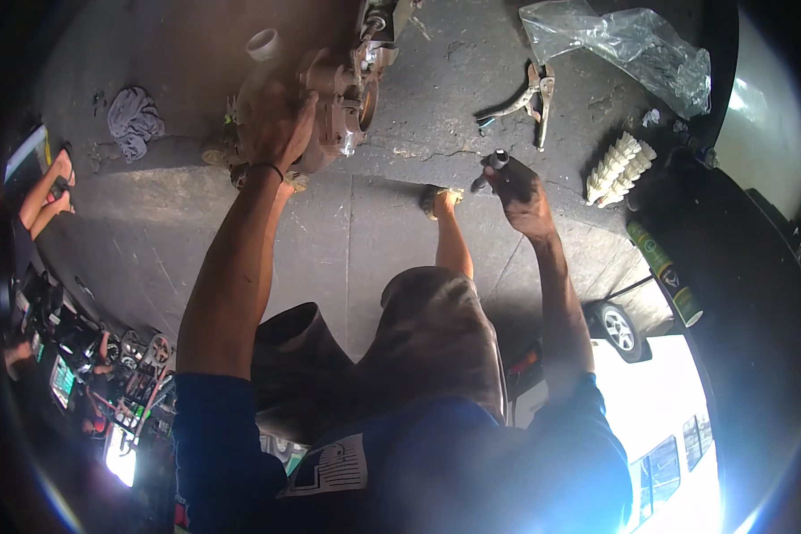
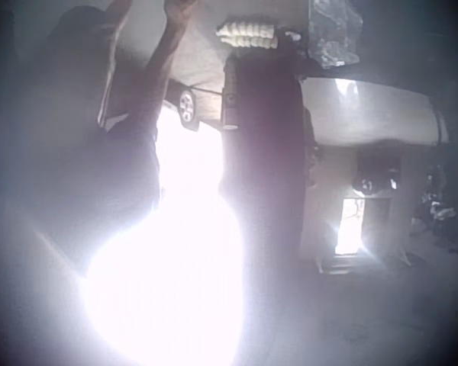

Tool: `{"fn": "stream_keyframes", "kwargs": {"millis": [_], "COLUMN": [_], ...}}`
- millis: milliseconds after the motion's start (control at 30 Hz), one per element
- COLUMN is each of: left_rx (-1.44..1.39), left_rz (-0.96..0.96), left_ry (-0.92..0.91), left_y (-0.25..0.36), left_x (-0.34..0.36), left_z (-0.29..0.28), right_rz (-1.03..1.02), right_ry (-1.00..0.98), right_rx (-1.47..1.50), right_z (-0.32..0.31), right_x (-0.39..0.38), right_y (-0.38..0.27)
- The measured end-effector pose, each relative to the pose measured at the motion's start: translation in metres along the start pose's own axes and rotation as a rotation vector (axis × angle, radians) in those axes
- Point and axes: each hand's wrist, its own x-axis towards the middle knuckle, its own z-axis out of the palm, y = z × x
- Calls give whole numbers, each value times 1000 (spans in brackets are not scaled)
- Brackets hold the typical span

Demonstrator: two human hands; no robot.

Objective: The person uses pliers and a socket wrench to work on a turbocharger on the floor, adjusting bolts and mechanical components.

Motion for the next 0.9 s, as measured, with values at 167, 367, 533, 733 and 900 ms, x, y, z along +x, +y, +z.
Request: {"fn": "stream_keyframes", "kwargs": {"millis": [167, 367, 533, 733, 900], "left_rx": [-4, -67, -89, -80, -4], "left_rz": [-19, -1, -19, 0, -6], "left_ry": [-16, 60, 38, 227, 288], "left_y": [-2, 6, 4, 4, -11], "left_x": [-3, -1, -1, 0, 4], "left_z": [1, -2, 6, 13, 16], "right_rz": [80, 48, -283, -578, -198], "right_ry": [52, -142, -206, -269, -352], "right_rx": [652, 58, -737, -893, -1299], "right_z": [67, 94, 95, 86, 99], "right_x": [12, 44, 66, 96, 118], "right_y": [-99, -110, -151, -146, -160]}}
